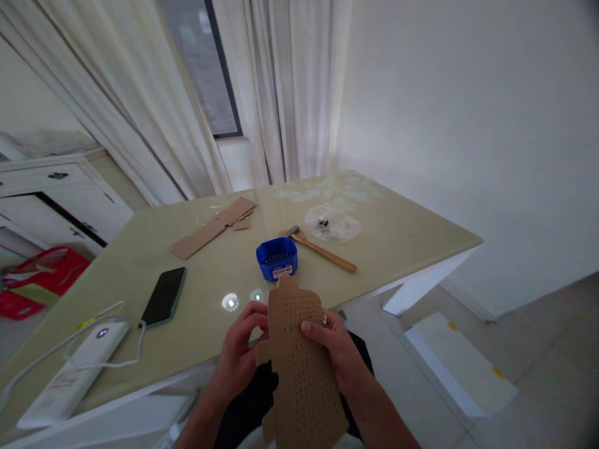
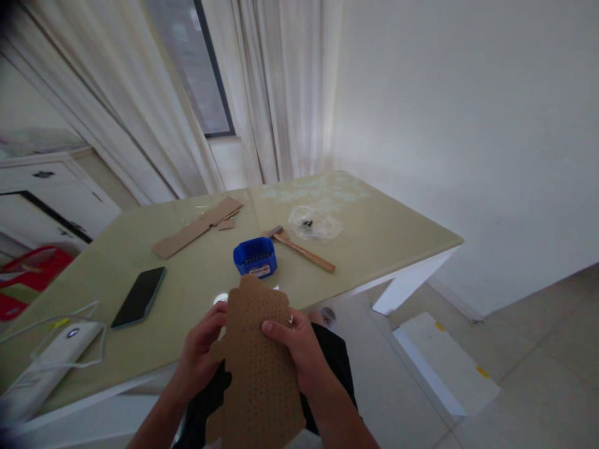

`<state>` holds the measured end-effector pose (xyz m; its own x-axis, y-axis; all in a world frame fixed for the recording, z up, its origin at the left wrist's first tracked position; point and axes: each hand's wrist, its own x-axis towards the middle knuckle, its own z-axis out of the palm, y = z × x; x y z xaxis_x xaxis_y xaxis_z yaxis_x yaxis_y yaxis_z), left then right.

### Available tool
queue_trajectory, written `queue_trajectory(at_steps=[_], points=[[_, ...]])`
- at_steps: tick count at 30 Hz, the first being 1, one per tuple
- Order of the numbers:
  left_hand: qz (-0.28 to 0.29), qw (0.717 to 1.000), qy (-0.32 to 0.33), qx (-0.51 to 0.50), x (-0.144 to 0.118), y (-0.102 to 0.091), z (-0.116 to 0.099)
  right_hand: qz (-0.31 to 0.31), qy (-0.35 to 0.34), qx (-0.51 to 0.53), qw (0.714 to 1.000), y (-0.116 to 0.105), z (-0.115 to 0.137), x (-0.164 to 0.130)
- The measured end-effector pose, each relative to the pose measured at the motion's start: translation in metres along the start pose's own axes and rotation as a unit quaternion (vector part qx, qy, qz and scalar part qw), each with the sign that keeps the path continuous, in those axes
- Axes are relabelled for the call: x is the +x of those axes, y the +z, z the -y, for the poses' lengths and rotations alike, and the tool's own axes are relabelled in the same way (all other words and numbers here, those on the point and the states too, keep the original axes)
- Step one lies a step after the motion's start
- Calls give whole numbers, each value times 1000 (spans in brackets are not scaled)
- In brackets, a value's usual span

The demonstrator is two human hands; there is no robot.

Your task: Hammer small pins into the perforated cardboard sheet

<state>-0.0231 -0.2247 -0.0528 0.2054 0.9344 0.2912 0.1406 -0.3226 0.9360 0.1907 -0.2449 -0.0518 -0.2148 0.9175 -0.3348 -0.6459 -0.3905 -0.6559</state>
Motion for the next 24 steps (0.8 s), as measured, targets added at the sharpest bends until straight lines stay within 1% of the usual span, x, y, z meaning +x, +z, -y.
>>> queue_trajectory(at_steps=[3,6,12,14,16,17,18,20,21,22,24], points=[[-4,1000,19,-8,-3,2,2,10,4,-18,1000,1,4,-2],[-23,999,29,-14,-4,5,0,19,-5,-31,999,2,5,-3],[-36,998,31,35,-2,11,-11,-15,-22,-55,998,3,-1,-1],[-32,998,23,50,2,8,-9,-27,-26,-58,998,4,-1,0],[-29,998,15,62,6,1,-4,-40,-39,-64,996,5,0,0],[-41,997,15,65,7,-4,-2,-45,-46,-66,996,5,1,0],[-64,995,18,70,8,-9,0,-50,-55,-68,995,4,1,0],[-121,986,49,105,7,-20,-1,-64,-83,-89,991,3,1,0],[-139,977,77,141,6,-24,-3,-72,-102,-111,986,3,1,-1],[-137,966,111,187,5,-26,-6,-80,-123,-140,979,3,1,-1],[-93,938,186,279,3,-25,-13,-88,-160,-194,964,4,1,-3]])
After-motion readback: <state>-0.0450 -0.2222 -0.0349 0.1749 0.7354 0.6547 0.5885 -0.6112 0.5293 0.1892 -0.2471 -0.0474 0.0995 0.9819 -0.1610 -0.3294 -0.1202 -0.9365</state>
